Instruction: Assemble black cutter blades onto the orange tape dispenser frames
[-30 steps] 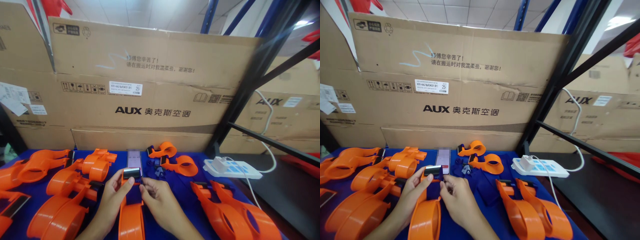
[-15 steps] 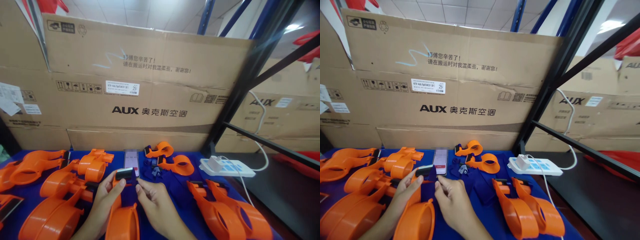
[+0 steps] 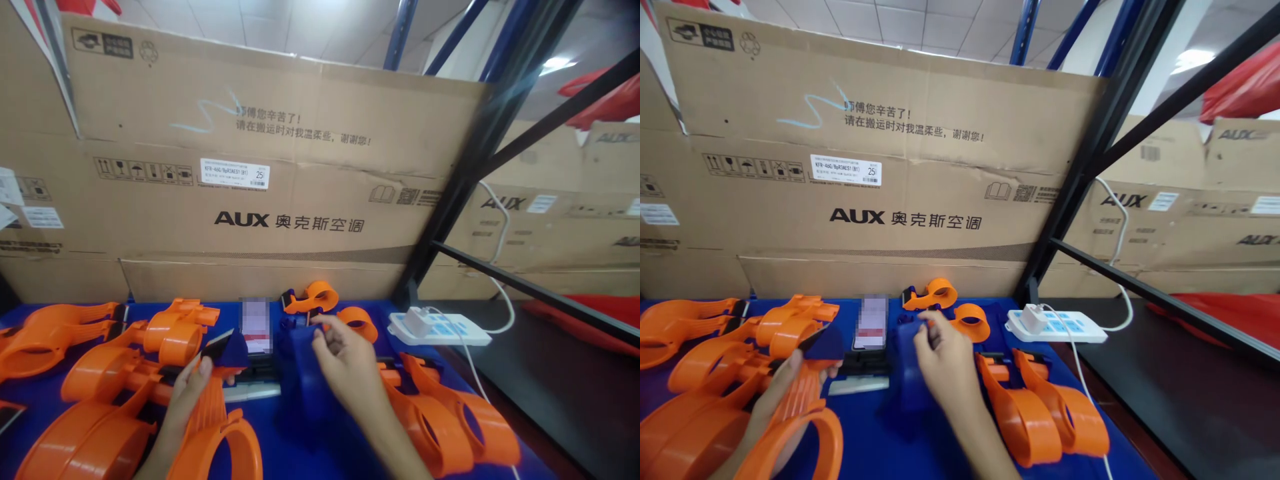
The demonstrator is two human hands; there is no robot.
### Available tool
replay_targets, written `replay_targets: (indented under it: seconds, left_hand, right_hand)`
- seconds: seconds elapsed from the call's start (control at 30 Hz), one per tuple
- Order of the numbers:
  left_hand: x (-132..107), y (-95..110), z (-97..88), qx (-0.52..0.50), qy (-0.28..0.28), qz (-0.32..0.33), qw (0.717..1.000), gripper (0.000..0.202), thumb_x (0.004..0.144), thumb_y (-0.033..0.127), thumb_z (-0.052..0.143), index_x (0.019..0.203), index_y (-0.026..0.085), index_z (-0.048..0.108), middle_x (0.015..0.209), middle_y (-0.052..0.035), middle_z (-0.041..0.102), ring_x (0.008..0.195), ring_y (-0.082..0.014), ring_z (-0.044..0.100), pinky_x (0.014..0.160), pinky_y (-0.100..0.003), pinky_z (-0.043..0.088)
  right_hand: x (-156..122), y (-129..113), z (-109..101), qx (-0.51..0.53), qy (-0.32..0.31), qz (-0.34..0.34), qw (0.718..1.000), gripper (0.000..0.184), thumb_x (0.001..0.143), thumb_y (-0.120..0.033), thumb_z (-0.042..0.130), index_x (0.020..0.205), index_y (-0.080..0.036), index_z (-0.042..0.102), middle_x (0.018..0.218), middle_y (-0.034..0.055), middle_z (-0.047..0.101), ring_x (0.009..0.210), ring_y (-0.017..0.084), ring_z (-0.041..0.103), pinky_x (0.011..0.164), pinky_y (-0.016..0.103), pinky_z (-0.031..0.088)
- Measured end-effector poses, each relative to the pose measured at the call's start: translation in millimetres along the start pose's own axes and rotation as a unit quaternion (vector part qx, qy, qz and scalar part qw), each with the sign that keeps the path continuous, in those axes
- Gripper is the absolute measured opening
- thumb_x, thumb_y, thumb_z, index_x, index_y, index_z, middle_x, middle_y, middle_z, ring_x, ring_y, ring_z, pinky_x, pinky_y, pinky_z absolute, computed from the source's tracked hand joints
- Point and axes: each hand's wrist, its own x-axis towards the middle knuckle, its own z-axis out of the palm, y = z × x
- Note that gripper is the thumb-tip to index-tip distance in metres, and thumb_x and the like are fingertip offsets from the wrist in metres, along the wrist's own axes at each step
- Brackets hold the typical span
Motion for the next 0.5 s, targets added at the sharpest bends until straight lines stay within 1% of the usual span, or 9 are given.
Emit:
replay_targets:
  seconds: [0.07,0.1,0.17,0.23,0.37,0.5]
  left_hand:
    - [0.5,0.0,2.2,-0.027,0.002,-0.028,0.999,0.042,0.077,0.063,0.079,0.083,0.021,0.079,0.079,-0.0075,0.079,0.072,-0.0223,0.07,0.069,-0.03,0.058]
    - [1.3,-0.7,3.2,-0.038,0.003,-0.043,0.998,0.042,0.074,0.061,0.082,0.084,0.019,0.079,0.075,-0.0069,0.078,0.067,-0.0203,0.068,0.065,-0.028,0.056]
    - [3.2,-3.5,4.6,-0.047,0.006,-0.064,0.997,0.043,0.072,0.058,0.086,0.084,0.018,0.078,0.07,-0.0058,0.076,0.061,-0.018,0.065,0.06,-0.027,0.052]
    - [4.7,-6.7,4.8,-0.047,0.011,-0.078,0.996,0.043,0.072,0.058,0.086,0.086,0.018,0.077,0.07,-0.0056,0.076,0.058,-0.0175,0.064,0.059,-0.027,0.051]
    - [7.4,-9.8,3.2,-0.035,0.005,-0.08,0.996,0.044,0.073,0.06,0.083,0.084,0.018,0.077,0.067,-0.0048,0.074,0.052,-0.0151,0.06,0.054,-0.025,0.048]
    - [10.2,-10.7,1.0,-0.029,-0.018,-0.063,0.997,0.043,0.074,0.06,0.083,0.078,0.018,0.076,0.064,-0.0045,0.072,0.05,-0.0145,0.059,0.051,-0.025,0.047]
  right_hand:
    - [11.5,8.4,-15.8,-0.081,0.029,0.009,0.996,0.015,0.088,-0.031,0.056,0.091,-0.021,0.066,0.058,-0.0045,0.052,0.049,0.016,0.05,0.054,0.026,0.038]
    - [15.3,12.0,-21.3,-0.113,0.026,0.012,0.993,0.012,0.087,-0.029,0.055,0.088,-0.021,0.065,0.057,-0.0044,0.053,0.049,0.017,0.052,0.055,0.027,0.038]
    - [19.4,17.6,-27.4,-0.175,-0.004,0.02,0.984,0.011,0.085,-0.024,0.053,0.086,-0.022,0.064,0.056,-0.0037,0.056,0.051,0.019,0.056,0.058,0.028,0.039]
    - [20.0,21.3,-28.3,-0.216,-0.046,0.026,0.975,0.014,0.085,-0.02,0.051,0.087,-0.021,0.065,0.058,-0.0021,0.059,0.054,0.02,0.059,0.059,0.028,0.04]
    - [16.6,25.9,-24.7,-0.232,-0.107,0.013,0.967,0.019,0.087,-0.018,0.052,0.092,-0.019,0.07,0.067,0.0013,0.067,0.059,0.02,0.063,0.059,0.028,0.041]
    - [12.2,28.5,-23.8,-0.244,-0.14,0.001,0.96,0.02,0.09,-0.019,0.057,0.101,-0.02,0.073,0.081,0.0045,0.072,0.073,0.022,0.068,0.065,0.029,0.045]
